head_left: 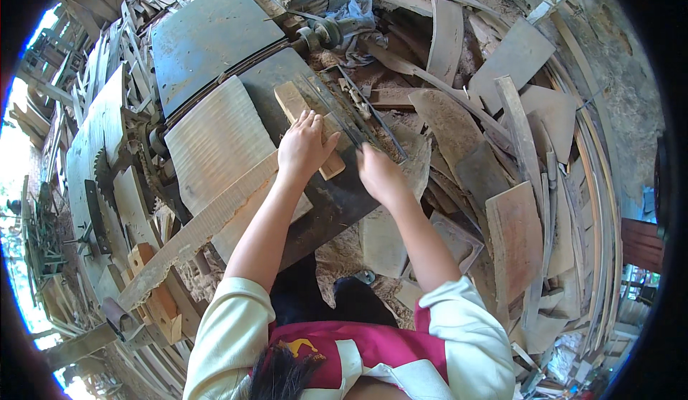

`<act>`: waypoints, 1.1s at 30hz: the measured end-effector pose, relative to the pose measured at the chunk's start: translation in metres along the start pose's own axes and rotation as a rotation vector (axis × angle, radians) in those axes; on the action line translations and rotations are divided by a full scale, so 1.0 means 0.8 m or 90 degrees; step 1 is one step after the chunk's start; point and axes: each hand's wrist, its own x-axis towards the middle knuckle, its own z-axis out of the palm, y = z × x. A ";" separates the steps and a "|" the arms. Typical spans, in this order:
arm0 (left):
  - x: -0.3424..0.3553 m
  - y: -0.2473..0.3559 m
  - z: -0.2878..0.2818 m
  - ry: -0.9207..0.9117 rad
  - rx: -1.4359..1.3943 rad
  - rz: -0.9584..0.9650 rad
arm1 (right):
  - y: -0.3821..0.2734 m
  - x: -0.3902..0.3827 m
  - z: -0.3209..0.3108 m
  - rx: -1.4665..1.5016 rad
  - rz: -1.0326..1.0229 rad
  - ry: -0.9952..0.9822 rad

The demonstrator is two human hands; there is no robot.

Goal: The person carves a mortise into a piece of wood using a chisel and a mallet.

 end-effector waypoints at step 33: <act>0.001 -0.004 0.004 0.025 0.022 0.036 | -0.012 0.020 0.006 -0.002 0.003 0.002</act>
